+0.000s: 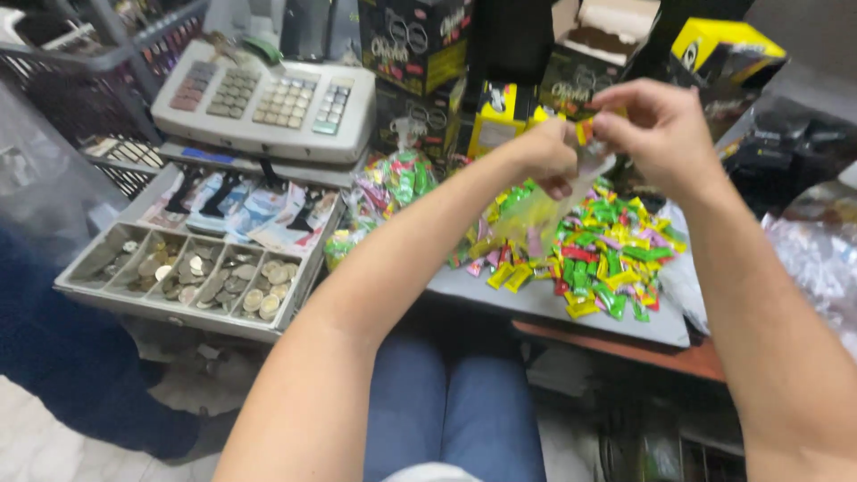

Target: Bagging small individually wrapped candies into plastic bags at a checkout counter

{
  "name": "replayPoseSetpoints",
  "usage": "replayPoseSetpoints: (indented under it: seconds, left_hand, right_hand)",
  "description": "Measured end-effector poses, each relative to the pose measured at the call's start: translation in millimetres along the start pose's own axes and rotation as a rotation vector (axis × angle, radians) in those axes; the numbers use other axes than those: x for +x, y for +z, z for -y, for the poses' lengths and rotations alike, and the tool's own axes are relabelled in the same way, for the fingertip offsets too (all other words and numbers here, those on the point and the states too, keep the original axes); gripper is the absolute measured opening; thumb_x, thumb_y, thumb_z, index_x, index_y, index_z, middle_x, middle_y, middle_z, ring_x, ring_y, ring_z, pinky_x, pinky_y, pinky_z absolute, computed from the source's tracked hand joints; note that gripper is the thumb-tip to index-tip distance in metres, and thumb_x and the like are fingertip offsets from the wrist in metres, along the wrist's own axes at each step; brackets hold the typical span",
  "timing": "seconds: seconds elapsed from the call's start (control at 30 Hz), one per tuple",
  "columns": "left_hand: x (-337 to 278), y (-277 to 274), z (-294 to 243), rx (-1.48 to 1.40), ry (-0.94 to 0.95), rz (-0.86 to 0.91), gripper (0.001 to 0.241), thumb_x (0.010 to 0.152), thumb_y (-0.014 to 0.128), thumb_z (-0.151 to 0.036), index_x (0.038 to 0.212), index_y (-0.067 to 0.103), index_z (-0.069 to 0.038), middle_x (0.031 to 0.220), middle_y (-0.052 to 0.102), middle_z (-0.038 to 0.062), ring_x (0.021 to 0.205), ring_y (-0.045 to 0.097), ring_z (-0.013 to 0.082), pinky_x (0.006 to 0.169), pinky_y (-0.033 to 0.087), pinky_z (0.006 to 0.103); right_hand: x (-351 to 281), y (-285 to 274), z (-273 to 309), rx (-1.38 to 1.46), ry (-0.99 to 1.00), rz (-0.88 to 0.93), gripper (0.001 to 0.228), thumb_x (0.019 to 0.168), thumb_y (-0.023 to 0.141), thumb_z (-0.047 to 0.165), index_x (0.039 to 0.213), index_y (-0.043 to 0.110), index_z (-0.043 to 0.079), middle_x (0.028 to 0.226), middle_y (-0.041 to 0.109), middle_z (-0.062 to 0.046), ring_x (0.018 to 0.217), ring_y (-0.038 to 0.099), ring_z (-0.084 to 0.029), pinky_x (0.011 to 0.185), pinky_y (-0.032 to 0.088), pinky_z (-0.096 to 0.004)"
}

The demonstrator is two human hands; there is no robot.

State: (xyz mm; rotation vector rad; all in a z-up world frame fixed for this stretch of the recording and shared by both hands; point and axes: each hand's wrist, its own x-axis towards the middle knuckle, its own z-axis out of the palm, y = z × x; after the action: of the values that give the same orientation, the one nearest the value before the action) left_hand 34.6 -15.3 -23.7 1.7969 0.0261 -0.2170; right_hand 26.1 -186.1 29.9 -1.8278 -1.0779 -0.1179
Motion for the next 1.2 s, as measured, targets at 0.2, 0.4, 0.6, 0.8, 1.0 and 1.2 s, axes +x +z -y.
replayPoseSetpoints:
  seconds: [0.2,0.4,0.6,0.8,1.0,1.2]
  left_hand:
    - [-32,-4,-13,-0.045,0.116,0.036,0.072,0.078,0.051,0.014,0.147,0.048,-0.008,0.074,0.067,0.018,0.049,0.069,0.0181,0.043,0.062,0.0309]
    - [-51,-6,-22,-0.079,0.127,0.041,0.079,0.08,0.056,0.025,0.154,0.039,0.0,0.151,0.05,0.029,0.054,0.072,0.0169,0.041,0.066,0.0221]
    - [-7,-8,10,-0.072,0.175,-0.015,0.071,0.075,0.059,0.014,0.143,0.048,-0.004,0.125,0.07,0.024,0.046,0.073,0.0156,0.034,0.064,0.0267]
    - [-33,-23,6,0.095,0.036,-0.072,0.072,0.093,0.054,0.005,0.155,0.019,0.011,0.077,0.072,0.014,0.055,0.07,0.0113,0.05,0.066,0.0227]
    - [-15,-19,18,0.02,0.114,-0.033,0.07,0.082,0.053,0.012,0.15,0.04,-0.002,0.124,0.062,0.036,0.051,0.07,0.0133,0.04,0.064,0.0209]
    - [-14,-20,13,0.022,0.119,-0.093,0.07,0.08,0.058,0.016,0.147,0.044,-0.001,0.154,0.046,0.022,0.049,0.075,0.0162,0.034,0.064,0.0248]
  right_hand:
    - [7,1,-14,0.11,0.204,0.012,0.024,0.099,0.075,0.01,0.121,0.066,0.007,0.082,0.069,-0.007,0.06,0.062,-0.009,0.05,0.052,-0.019]
    - [10,-4,-31,-0.258,-0.013,0.004,0.021,0.101,0.083,0.01,0.119,0.074,0.007,0.089,0.065,0.002,0.073,0.051,-0.002,0.061,0.041,-0.02]
    - [-2,-28,-84,-0.619,0.19,-0.198,0.046,0.113,0.087,0.037,0.083,0.056,0.021,0.079,0.055,0.009,0.073,0.046,-0.006,0.059,0.034,-0.037]
    - [-64,27,-31,-0.945,0.769,0.633,0.079,0.081,0.082,0.053,0.147,0.056,0.017,0.145,0.06,-0.012,0.129,0.059,-0.036,0.105,0.048,-0.052]
    - [-107,48,-175,-1.059,0.607,0.674,0.053,0.075,0.085,0.046,0.116,0.069,0.015,0.107,0.075,-0.014,0.1,0.069,-0.037,0.082,0.055,-0.047]
    - [-87,19,-178,-0.78,0.594,0.34,0.036,0.068,0.055,-0.007,0.083,0.082,0.011,0.079,0.074,-0.02,0.079,0.07,-0.038,0.07,0.054,-0.047]
